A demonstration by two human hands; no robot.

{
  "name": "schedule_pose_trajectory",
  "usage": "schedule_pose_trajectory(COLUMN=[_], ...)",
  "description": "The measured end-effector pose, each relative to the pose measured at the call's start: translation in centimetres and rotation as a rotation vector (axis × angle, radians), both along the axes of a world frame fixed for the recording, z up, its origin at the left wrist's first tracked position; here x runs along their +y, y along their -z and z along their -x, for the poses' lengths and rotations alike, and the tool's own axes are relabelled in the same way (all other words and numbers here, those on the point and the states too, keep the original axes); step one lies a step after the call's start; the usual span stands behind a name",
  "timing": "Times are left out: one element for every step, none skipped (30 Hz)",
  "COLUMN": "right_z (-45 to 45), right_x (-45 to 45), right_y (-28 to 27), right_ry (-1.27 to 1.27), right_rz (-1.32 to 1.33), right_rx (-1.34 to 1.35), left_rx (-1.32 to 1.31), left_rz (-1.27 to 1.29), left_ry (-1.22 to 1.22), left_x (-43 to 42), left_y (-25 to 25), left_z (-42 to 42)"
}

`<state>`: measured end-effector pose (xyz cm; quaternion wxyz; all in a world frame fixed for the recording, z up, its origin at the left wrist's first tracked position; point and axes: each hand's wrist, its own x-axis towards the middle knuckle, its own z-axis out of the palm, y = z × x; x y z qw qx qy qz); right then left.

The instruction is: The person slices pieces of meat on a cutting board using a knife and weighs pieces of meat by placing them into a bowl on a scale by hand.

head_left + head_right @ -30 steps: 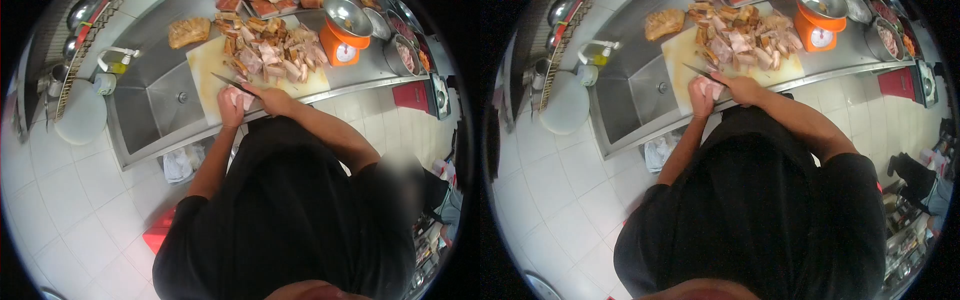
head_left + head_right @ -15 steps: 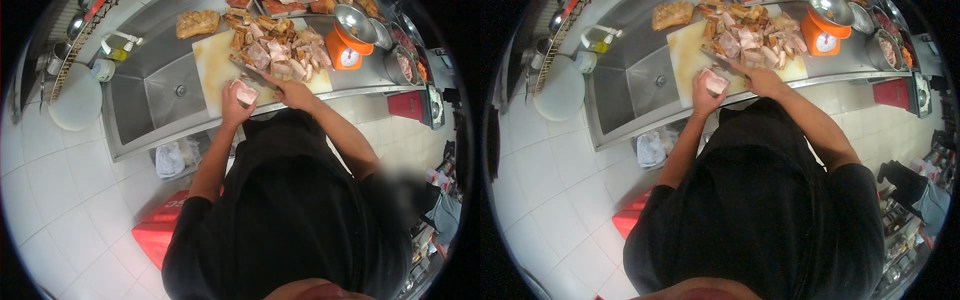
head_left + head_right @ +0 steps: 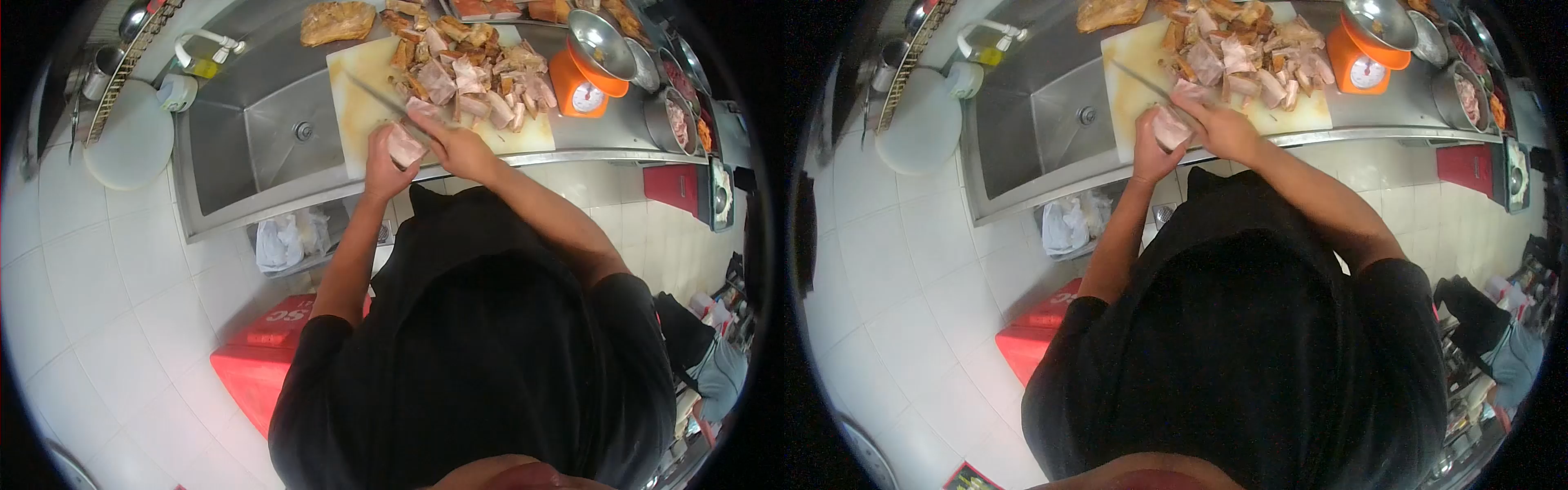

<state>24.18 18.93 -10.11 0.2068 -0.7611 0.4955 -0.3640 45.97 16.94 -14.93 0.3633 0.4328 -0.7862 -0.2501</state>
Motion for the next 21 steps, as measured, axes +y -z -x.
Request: schedule_pose_trajectory(right_z=[0.5, 0.9, 1.4, 1.4, 1.6, 2.2, 2.6, 3.2, 3.9, 4.4, 4.8, 5.1, 5.6, 6.2, 6.7, 7.4, 8.2, 9.4, 10.4, 11.4, 12.6], right_x=[0.2, 0.4, 0.1, 0.1, 0.5, 0.5, 0.3, 0.1, -0.2, -0.3, -0.1, 0.1, 0.1, 0.2, 0.4, 0.6, 0.7, 0.9, 1.2, 1.5, 1.9], right_y=[0.3, 0.5, 0.2, -0.3, 0.2, 0.2, 0.4, 0.6, -0.9, -1.7, -1.3, -1.0, -0.8, -0.7, -1.2, -1.8, -2.5, -4.5, -4.9, -5.2, -5.1], right_ry=[-0.027, -0.051, -0.079, -0.081, -0.066, -0.046, -0.03, -0.026, -0.022, -0.015, -0.017, -0.019, -0.022, -0.005, 0.011, 0.027, 0.042, 0.056, 0.071, 0.083, 0.097], right_rz=[-0.156, -0.311, -0.457, -0.504, -0.479, -0.444, -0.411, -0.477, -0.544, -0.608, -0.587, -0.564, -0.538, -0.48, -0.423, -0.426, -0.426, -0.485, -0.417, -0.346, -0.326], right_rx=[0.106, 0.211, 0.329, 0.36, 0.317, 0.277, 0.238, 0.257, 0.276, 0.295, 0.253, 0.211, 0.172, 0.08, -0.012, -0.09, -0.169, -0.231, -0.305, -0.375, -0.459], left_rx=[0.002, 0.001, 0.0, -0.005, -0.012, -0.003, 0.006, 0.013, 0.034, 0.054, 0.073, 0.216, 0.36, 0.504, 0.695, 0.883, 1.068, 1.061, 1.115, 1.17, 1.227], left_rz=[0.002, 0.004, 0.009, 0.006, -0.004, -0.032, -0.062, -0.097, -0.099, -0.098, -0.094, -0.19, -0.285, -0.379, -0.494, -0.606, -0.719, -0.707, -0.762, -0.818, -0.875], left_ry=[0.002, 0.008, -0.015, -0.035, -0.045, -0.057, -0.072, -0.089, -0.116, -0.14, -0.16, -0.183, -0.207, -0.233, -0.269, -0.303, -0.333, -0.383, -0.307, -0.23, -0.153], left_x=[0.0, 0.0, -0.3, 0.1, 0.5, 0.3, 0.2, 0.4, 0.6, 0.4, 0.2, 0.1, -0.1, -0.2, -0.3, -0.4, -0.7, -1.0, -1.3, -1.3, -1.1], left_y=[0.0, -0.1, -0.2, -0.2, -0.2, 0.2, 0.6, 1.0, 1.2, 1.4, 1.4, 1.2, 1.0, 0.8, 0.3, -0.3, -0.9, 0.2, -0.7, -1.7, -2.8], left_z=[0.2, 0.0, 0.2, 0.3, 0.3, 0.4, 0.3, 0.0, -0.1, 0.0, 0.1, 0.3, 0.5, 0.7, 0.8, 0.8, 0.9, 0.6, 0.7, 0.8, 1.3])
